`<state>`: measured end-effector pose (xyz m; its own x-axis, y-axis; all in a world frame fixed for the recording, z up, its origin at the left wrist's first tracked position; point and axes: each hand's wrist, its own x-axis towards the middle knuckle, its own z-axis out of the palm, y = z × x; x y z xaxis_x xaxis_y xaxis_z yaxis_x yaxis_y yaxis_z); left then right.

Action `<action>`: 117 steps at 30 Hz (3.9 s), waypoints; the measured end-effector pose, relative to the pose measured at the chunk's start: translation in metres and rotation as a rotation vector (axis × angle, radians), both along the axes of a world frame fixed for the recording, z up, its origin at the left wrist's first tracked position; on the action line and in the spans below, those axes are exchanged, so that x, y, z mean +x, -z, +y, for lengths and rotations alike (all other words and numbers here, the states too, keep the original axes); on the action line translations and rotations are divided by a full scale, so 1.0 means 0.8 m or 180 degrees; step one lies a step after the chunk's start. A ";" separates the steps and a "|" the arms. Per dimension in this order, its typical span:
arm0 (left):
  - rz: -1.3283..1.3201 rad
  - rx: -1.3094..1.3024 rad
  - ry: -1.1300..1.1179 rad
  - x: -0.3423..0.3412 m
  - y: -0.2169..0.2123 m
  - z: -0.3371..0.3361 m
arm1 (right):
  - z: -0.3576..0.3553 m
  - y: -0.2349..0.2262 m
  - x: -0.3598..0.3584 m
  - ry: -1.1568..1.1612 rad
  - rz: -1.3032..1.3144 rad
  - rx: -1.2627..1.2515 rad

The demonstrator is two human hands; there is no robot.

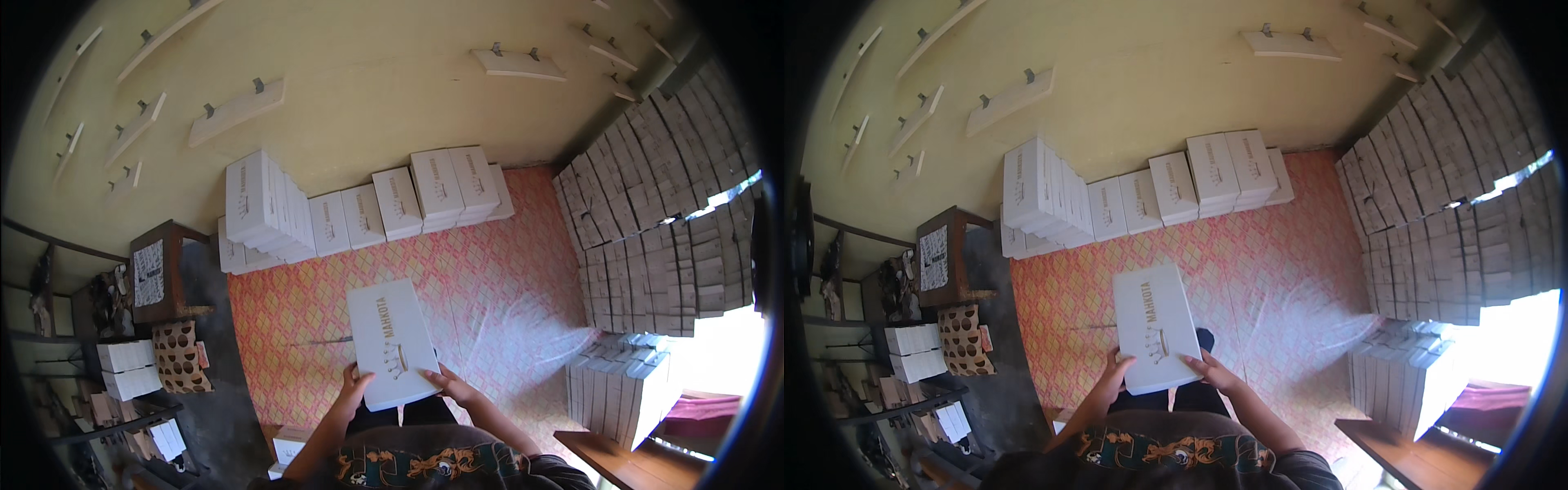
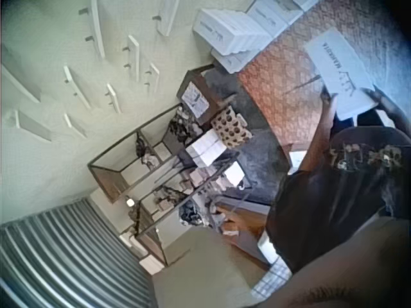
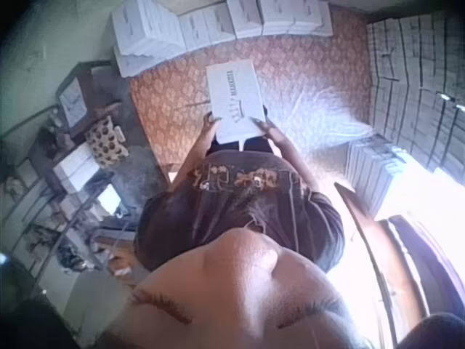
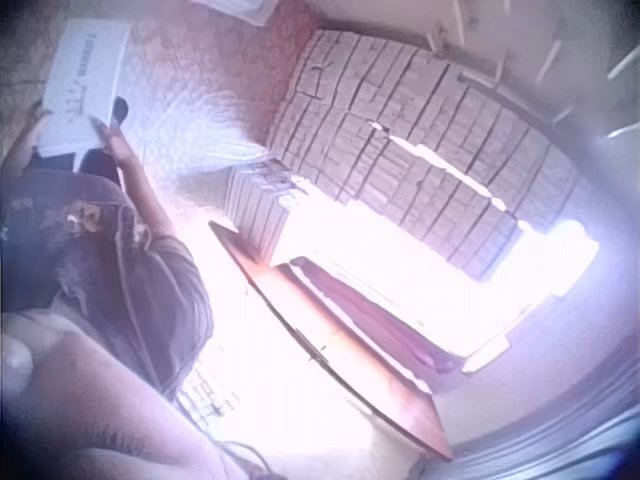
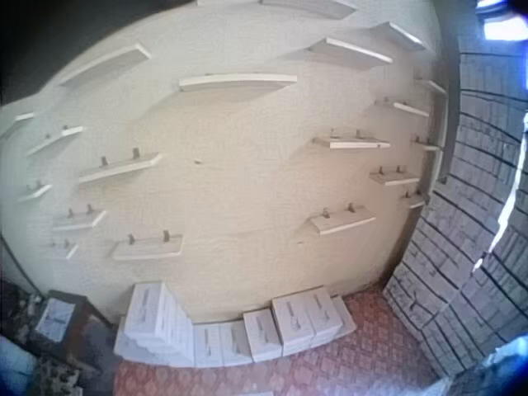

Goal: The person repeatedly picks up white cardboard boxes from a table and stacks them on the floor in a small room. The boxes are handled one at a time and placed in a growing pile against a wall.

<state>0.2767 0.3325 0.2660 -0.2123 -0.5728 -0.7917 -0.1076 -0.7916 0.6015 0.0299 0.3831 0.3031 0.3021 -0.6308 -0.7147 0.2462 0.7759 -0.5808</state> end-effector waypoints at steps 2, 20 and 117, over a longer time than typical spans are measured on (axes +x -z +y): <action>-0.0324 0.0695 0.0040 -0.003 0.017 -0.001 | -0.022 0.042 -0.010 -0.0217 -0.0034 0.0207; 0.0085 -0.0712 -0.0931 0.014 0.479 -0.183 | -0.268 0.493 0.020 -0.0206 0.0197 -0.1161; -0.2735 -0.4161 -0.0155 -0.127 0.658 -0.445 | -0.445 0.751 -0.124 0.2653 0.0085 -0.1071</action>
